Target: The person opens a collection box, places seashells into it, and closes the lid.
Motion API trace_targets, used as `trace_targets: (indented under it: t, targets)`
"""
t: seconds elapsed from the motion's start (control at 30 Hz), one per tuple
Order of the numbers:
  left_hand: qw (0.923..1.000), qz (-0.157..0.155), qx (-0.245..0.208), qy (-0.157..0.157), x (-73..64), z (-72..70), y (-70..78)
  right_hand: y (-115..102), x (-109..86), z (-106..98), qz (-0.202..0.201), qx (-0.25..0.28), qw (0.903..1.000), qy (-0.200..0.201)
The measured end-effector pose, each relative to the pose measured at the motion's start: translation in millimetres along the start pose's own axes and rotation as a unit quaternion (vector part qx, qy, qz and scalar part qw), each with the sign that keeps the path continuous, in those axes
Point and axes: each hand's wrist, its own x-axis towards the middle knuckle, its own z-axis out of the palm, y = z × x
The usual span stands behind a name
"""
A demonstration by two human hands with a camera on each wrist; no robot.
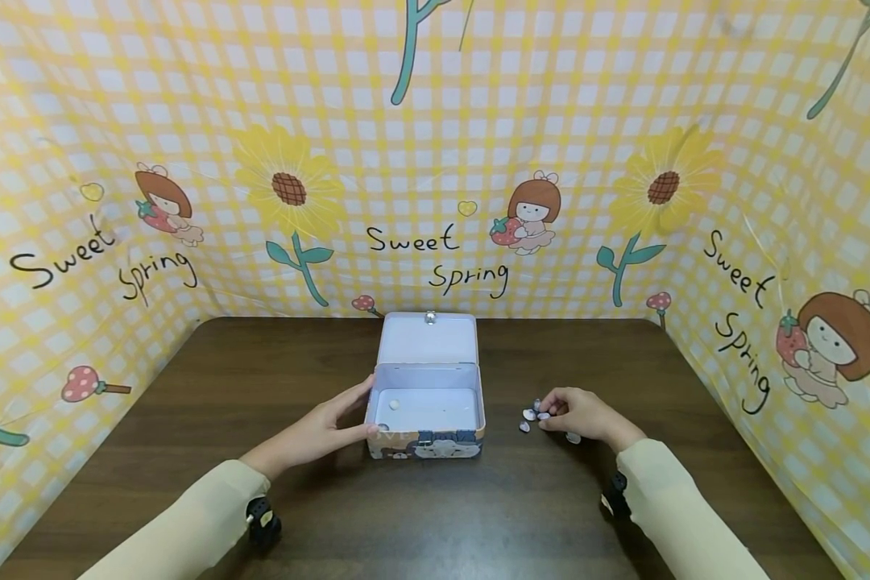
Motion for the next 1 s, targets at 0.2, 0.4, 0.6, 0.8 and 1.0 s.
trace_targets:
  t: [0.2, 0.4, 0.6, 0.8, 1.0]
  targets:
    - [1.0000, -0.005, 0.002, -0.002, -1.1, 0.0, 0.7, 0.2, 0.2, -0.6, 0.008, 0.008, 0.9999, -0.006]
    - [1.0000, -0.006, 0.004, -0.001, -1.3, 0.0, 0.2, 2.2, 1.9, -1.6, 0.013, 0.006, 0.9998, -0.010]
    - [1.0000, -0.006, 0.002, 0.001, -0.6, -0.1, -0.9, 3.9, 3.4, -3.6, 0.012, -0.003, 0.9998, -0.014]
    - [1.0000, -0.004, 0.001, 0.000, -0.8, -0.3, 0.3, 3.8, 4.2, -5.2, 0.003, -0.003, 0.9999, -0.015]
    - [1.0000, -0.002, -0.002, 0.000, -0.4, -0.3, 1.4, -0.5, 3.6, -8.5, -0.018, 0.005, 0.9996, -0.021]
